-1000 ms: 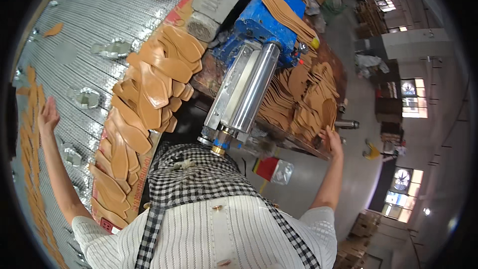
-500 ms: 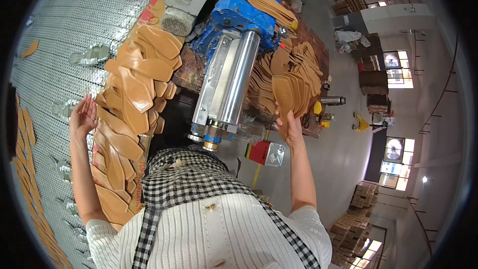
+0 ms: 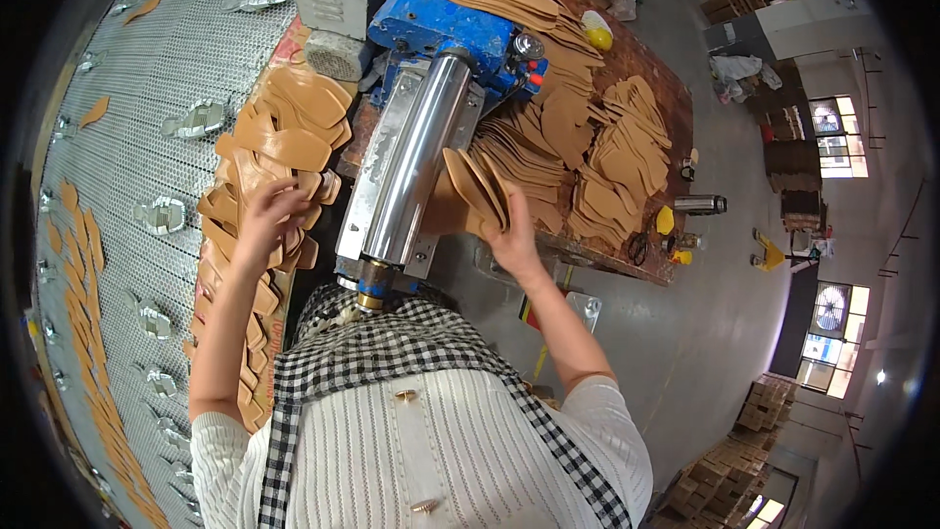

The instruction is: The person feeds shoe insoles through a roller machine and arranges the insoles onto a conveyor belt by hand.

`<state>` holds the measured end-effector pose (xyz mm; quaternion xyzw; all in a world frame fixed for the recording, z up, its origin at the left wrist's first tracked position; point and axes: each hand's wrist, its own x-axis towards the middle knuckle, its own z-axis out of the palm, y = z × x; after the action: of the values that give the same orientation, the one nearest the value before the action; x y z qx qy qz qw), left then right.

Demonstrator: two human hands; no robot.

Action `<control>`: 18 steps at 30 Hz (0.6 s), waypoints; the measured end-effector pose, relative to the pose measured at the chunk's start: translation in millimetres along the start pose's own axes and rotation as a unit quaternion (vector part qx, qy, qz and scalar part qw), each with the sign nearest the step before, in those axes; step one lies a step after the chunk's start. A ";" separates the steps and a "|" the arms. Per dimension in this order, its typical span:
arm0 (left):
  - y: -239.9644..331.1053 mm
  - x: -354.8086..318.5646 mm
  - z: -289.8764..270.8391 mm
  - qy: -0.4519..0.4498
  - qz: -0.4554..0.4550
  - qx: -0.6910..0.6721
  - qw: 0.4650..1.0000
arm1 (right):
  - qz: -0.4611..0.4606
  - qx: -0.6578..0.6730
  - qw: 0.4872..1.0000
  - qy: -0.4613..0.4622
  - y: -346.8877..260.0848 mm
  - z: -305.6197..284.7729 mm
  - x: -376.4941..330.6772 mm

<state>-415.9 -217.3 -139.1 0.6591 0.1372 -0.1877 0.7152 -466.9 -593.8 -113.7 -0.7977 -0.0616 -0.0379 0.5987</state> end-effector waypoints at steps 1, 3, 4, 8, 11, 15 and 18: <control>1.7 -2.4 19.7 -0.030 0.115 0.141 0.983 | -0.014 0.030 0.999 -0.025 -3.3 2.6 2.1; 45.7 -9.6 54.1 0.004 0.389 0.465 0.795 | -0.044 0.086 0.993 -0.065 -7.2 6.0 5.1; 56.9 -8.8 58.4 -0.016 0.438 0.548 0.713 | -0.051 0.044 0.998 -0.006 -7.1 5.7 2.5; 47.1 -1.3 51.9 -0.038 0.534 0.536 0.653 | -0.040 0.058 0.997 0.002 -24.4 1.5 9.7; 6.5 -0.8 37.1 -0.010 0.395 0.407 0.824 | 0.030 0.147 0.989 0.005 -33.3 6.5 11.6; -28.5 -7.0 17.6 0.005 0.349 0.212 0.913 | 0.070 0.245 0.966 0.042 -32.0 8.8 6.3; -42.6 -20.2 -22.4 -0.111 0.135 0.036 0.984 | 0.107 0.292 0.950 0.040 -43.3 10.1 2.2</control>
<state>-451.9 -195.9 -170.2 0.6718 -0.0402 -0.1665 0.7207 -471.2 -572.1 -75.0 -0.5879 0.0397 0.0140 0.8079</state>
